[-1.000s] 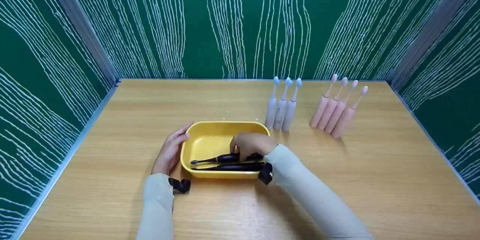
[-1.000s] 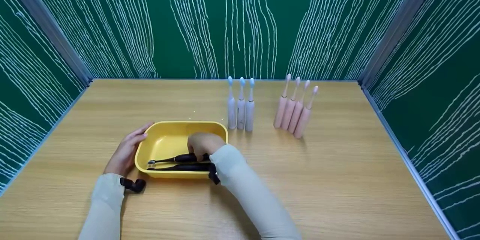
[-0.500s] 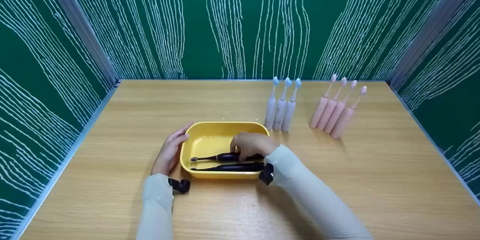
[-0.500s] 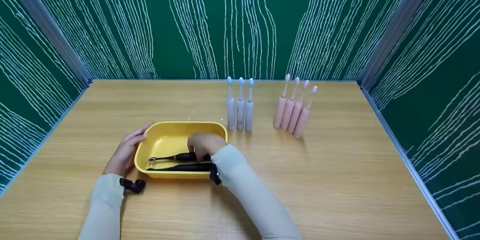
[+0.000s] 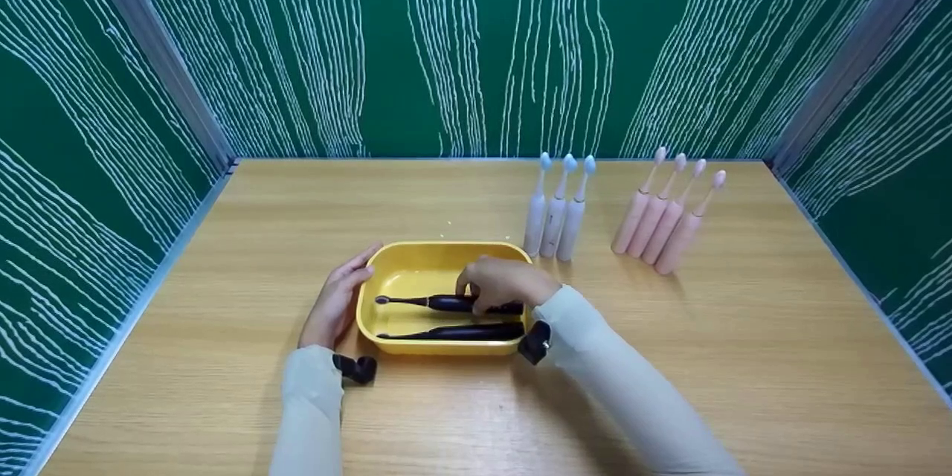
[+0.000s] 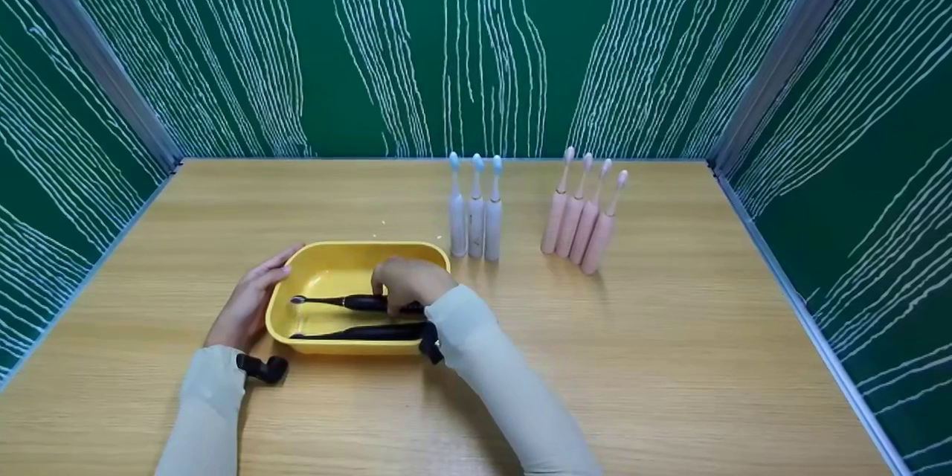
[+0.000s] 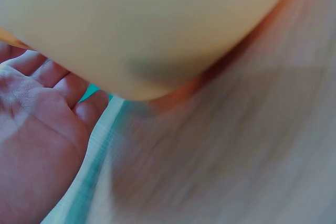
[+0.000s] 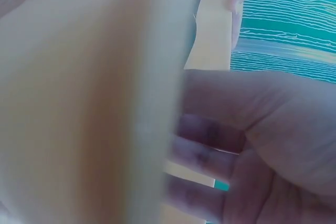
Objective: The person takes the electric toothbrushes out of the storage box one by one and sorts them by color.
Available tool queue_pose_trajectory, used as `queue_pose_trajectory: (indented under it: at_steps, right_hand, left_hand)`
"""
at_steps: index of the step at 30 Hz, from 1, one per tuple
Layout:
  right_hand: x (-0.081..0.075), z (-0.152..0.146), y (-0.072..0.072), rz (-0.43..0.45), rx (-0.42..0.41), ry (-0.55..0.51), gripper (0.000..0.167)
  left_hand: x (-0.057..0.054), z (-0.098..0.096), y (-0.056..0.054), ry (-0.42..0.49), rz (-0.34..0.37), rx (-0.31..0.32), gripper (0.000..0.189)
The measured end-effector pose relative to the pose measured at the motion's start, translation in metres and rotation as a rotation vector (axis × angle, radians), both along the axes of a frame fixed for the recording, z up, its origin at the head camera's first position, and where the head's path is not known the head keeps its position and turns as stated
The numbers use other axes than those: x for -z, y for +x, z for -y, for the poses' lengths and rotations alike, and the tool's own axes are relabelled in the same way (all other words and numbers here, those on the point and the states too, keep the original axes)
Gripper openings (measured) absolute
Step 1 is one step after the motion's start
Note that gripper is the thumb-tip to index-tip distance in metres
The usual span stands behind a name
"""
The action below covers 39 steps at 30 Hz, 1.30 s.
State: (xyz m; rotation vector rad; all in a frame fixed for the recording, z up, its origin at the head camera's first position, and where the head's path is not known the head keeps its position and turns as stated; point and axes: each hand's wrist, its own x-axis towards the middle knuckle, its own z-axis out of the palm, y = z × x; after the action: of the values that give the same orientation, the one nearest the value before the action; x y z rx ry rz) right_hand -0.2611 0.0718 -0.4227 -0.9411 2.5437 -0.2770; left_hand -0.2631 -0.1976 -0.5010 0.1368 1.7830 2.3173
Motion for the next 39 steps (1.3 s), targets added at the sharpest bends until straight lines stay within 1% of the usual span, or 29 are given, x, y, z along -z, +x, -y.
queue_pose_trajectory:
  at_steps: [3, 8, 11, 18, 24, 27, 31, 37, 39]
  right_hand:
    - [-0.002, -0.001, 0.000, 0.000, 0.001, -0.010, 0.036]
    - [-0.006, -0.002, 0.000, -0.017, -0.009, -0.025, 0.037]
    - [-0.008, -0.004, 0.001, -0.020, 0.002, -0.038, 0.035]
    - [-0.012, -0.011, 0.002, -0.044, -0.002, -0.090, 0.033]
    - [-0.019, -0.017, 0.004, -0.062, 0.015, -0.145, 0.032]
    - [-0.022, -0.020, 0.005, -0.078, 0.008, -0.166, 0.031]
    - [-0.024, -0.025, 0.006, -0.095, 0.000, -0.206, 0.030]
    - [-0.024, -0.038, 0.008, -0.175, -0.035, -0.290, 0.030]
    - [-0.024, -0.042, 0.009, -0.182, -0.035, -0.332, 0.031]
  left_hand:
    - [0.000, 0.000, 0.001, -0.005, -0.009, 0.000, 0.052]
    - [0.001, 0.000, 0.000, 0.013, -0.014, -0.011, 0.053]
    - [0.001, -0.001, -0.001, 0.012, -0.024, -0.009, 0.053]
    - [0.001, -0.001, -0.001, 0.003, -0.011, -0.024, 0.052]
    - [0.000, -0.001, -0.001, -0.018, -0.009, -0.028, 0.052]
    - [0.000, -0.001, -0.001, -0.015, -0.006, -0.038, 0.051]
    - [0.001, -0.001, 0.000, 0.000, -0.012, -0.034, 0.051]
    - [0.001, -0.001, 0.001, 0.040, -0.015, 0.002, 0.051]
    - [0.001, 0.000, 0.001, 0.045, -0.019, 0.014, 0.050]
